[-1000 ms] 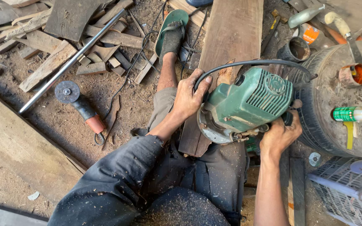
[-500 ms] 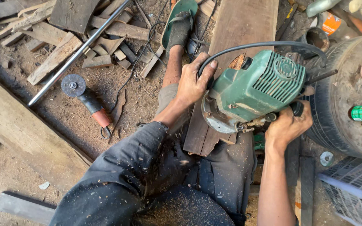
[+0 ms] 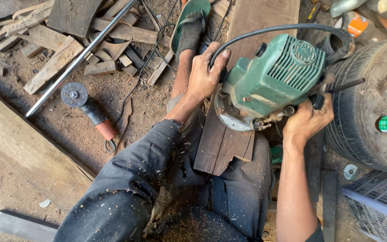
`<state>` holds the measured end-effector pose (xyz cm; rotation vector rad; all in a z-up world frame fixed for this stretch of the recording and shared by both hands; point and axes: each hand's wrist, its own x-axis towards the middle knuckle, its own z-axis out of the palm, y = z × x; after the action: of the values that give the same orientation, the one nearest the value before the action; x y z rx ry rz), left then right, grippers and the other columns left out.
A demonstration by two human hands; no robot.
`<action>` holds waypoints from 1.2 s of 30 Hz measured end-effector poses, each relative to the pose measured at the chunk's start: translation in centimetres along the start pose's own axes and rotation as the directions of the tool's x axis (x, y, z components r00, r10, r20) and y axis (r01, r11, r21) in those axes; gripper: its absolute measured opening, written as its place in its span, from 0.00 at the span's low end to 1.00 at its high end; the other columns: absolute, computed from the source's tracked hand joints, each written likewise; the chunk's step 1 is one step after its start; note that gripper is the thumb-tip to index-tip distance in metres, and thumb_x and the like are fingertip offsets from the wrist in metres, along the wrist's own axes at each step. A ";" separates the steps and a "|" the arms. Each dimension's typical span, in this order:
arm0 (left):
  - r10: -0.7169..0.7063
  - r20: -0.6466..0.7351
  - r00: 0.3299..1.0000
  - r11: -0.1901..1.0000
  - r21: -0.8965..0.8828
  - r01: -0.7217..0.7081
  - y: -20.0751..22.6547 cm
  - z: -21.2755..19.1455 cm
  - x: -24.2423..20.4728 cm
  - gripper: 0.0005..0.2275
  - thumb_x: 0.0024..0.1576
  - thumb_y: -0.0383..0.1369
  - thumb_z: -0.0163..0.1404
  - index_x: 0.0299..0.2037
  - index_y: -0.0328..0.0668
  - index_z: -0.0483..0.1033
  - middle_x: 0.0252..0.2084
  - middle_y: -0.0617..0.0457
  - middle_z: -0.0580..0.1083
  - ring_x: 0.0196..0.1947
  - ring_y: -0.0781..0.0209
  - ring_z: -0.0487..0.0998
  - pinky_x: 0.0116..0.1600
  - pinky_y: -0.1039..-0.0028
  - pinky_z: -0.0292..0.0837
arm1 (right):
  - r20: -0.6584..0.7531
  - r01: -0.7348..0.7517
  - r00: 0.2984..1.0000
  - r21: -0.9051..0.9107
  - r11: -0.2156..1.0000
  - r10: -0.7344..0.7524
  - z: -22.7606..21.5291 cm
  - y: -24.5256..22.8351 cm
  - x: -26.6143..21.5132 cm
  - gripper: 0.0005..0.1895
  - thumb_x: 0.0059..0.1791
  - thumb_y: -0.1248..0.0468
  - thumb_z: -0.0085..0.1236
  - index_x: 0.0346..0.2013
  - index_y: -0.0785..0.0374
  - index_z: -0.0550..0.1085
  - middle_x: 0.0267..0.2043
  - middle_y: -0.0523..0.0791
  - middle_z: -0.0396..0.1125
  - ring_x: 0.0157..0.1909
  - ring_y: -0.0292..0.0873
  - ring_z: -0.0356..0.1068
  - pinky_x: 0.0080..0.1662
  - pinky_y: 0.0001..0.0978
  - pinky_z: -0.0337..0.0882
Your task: The person uses a handheld electric router to shape the edge of a wooden plank resting on their lap. They guide the tool along the wood's length, creating a curved profile while seated on the ground.
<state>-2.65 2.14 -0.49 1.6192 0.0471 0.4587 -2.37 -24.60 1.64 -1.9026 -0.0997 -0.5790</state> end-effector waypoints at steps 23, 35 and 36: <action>-0.056 0.025 0.998 0.998 0.016 0.055 4.8 -0.6 -5.6 0.12 0.66 0.38 0.47 0.37 0.36 0.69 0.22 0.47 0.68 0.23 0.59 0.69 0.33 0.65 0.67 | 0.010 -0.086 0.996 0.069 0.994 0.085 -3.9 -4.3 -4.0 0.07 0.45 0.74 0.49 0.36 0.75 0.71 0.37 0.46 0.70 0.39 0.39 0.66 0.47 0.33 0.67; -0.028 0.066 0.997 1.000 0.016 0.027 3.7 -1.0 -4.8 0.12 0.66 0.38 0.47 0.37 0.35 0.70 0.22 0.48 0.67 0.23 0.60 0.67 0.33 0.66 0.65 | -0.031 -0.085 0.996 -0.016 0.996 0.084 -3.5 -4.9 -4.5 0.06 0.45 0.72 0.47 0.33 0.74 0.69 0.33 0.46 0.67 0.34 0.41 0.64 0.44 0.35 0.67; -0.013 0.070 0.997 1.000 -0.003 0.013 3.5 -1.1 -4.5 0.12 0.66 0.38 0.47 0.37 0.36 0.70 0.23 0.49 0.68 0.23 0.61 0.68 0.34 0.67 0.65 | -0.039 -0.097 0.995 -0.018 0.995 0.097 -3.3 -4.6 -4.5 0.05 0.44 0.72 0.47 0.32 0.74 0.68 0.31 0.46 0.65 0.33 0.41 0.62 0.43 0.35 0.66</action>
<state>-7.94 1.41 1.69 1.6291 0.0043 0.3920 -8.97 -24.77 4.59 -1.9033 0.0230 -0.5516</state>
